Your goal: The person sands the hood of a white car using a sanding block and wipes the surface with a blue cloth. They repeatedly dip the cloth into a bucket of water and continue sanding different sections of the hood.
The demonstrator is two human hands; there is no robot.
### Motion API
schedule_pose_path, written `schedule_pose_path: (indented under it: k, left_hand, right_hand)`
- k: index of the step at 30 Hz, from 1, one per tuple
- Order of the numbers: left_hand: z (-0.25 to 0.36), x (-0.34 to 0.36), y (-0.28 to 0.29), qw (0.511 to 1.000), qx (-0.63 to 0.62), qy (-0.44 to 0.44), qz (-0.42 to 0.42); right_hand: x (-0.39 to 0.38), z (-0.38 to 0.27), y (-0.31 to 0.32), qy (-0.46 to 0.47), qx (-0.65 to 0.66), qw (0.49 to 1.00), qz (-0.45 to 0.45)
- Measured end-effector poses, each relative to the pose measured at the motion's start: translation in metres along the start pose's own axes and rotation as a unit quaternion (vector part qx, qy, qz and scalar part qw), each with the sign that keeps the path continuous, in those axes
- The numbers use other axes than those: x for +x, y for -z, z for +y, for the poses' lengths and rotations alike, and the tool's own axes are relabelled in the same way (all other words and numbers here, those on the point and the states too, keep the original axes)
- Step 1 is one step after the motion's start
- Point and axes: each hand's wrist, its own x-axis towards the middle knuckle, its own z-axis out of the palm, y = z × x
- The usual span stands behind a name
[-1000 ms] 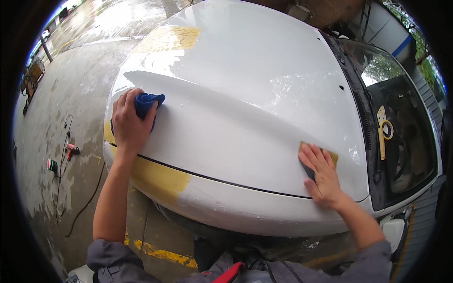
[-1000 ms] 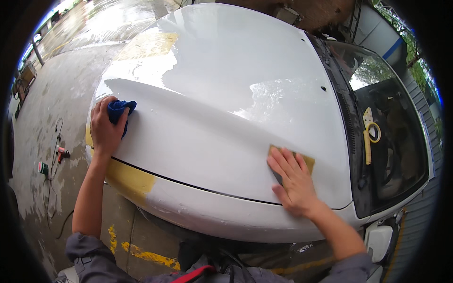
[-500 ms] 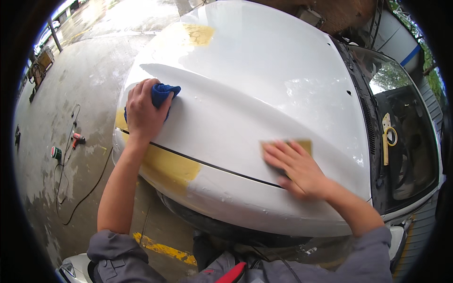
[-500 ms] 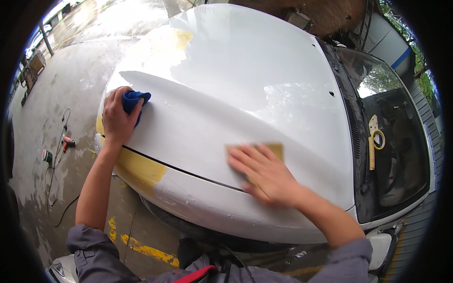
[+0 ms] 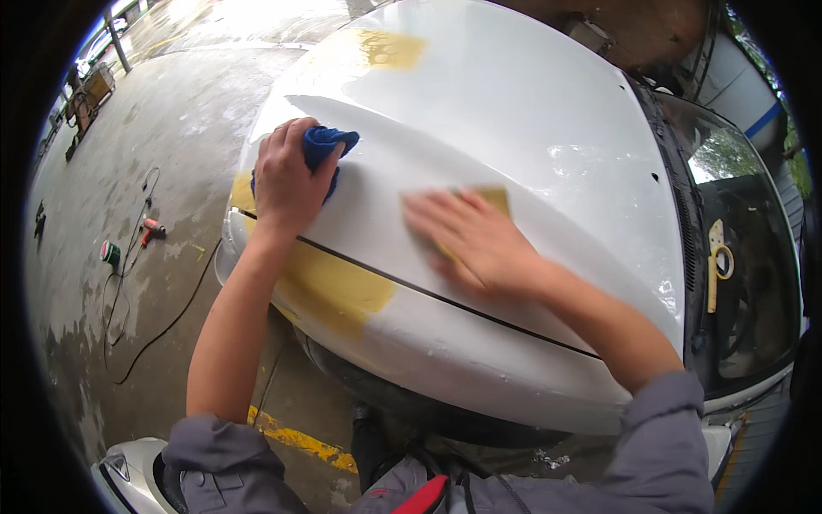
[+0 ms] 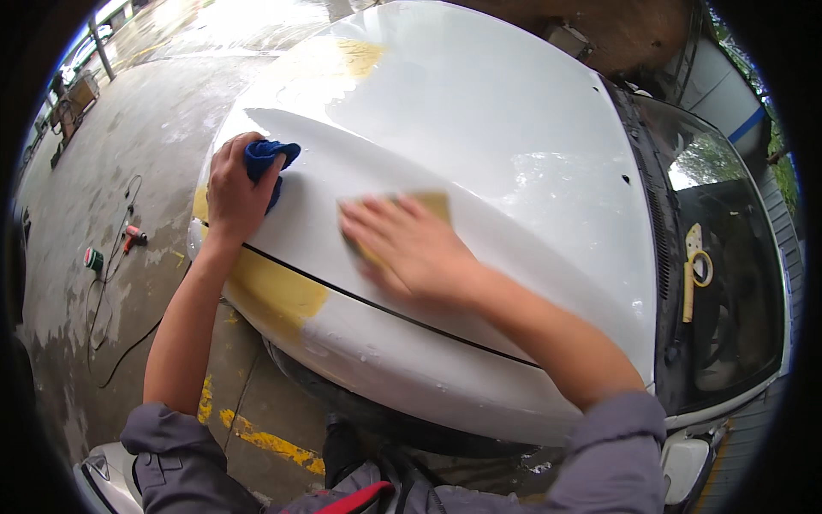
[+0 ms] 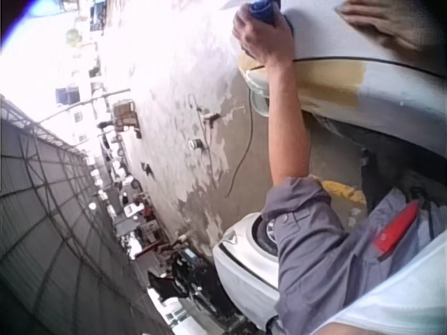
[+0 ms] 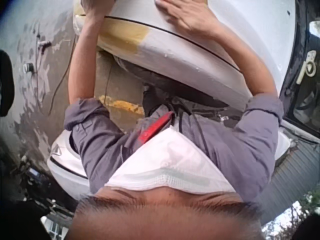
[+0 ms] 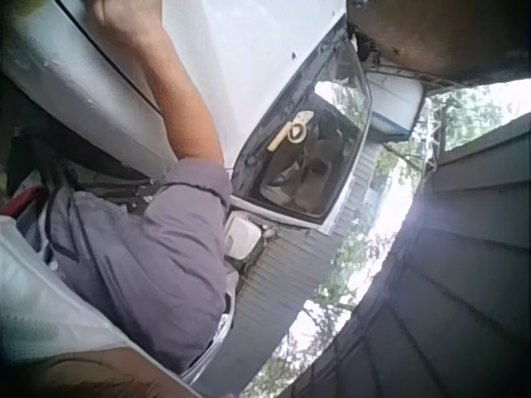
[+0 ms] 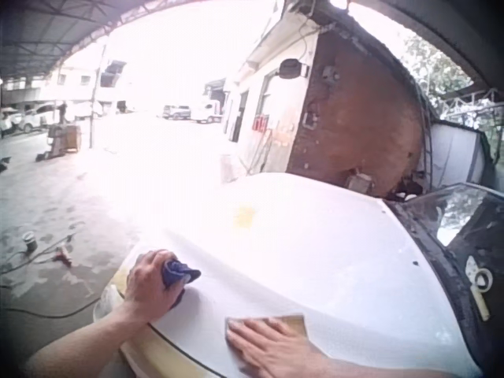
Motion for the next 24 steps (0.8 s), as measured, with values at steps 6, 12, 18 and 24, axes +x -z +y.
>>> schedule_pose_path:
  k: [6,12,18,24]
  left_hand:
    - [0.004,-0.001,-0.001,1.0,0.024,0.012,0.005]
    - [0.011,0.002,-0.013,0.999,-0.047,0.018,-0.003]
    - [-0.004,-0.001,-0.006,1.0,0.016,-0.009,0.009]
    - [0.002,-0.005,-0.011,1.0,0.031,-0.003,0.001]
  right_hand:
    - [-0.161,-0.04,0.029,-0.131,0.033,0.983,-0.123]
    - [0.03,-0.008,0.01,-0.004,0.022,1.0,-0.012]
    - [-0.064,-0.032,0.016,-0.005,0.015,0.997,-0.076]
    - [-0.166,-0.057,0.025,-0.13,0.006,0.983,-0.126]
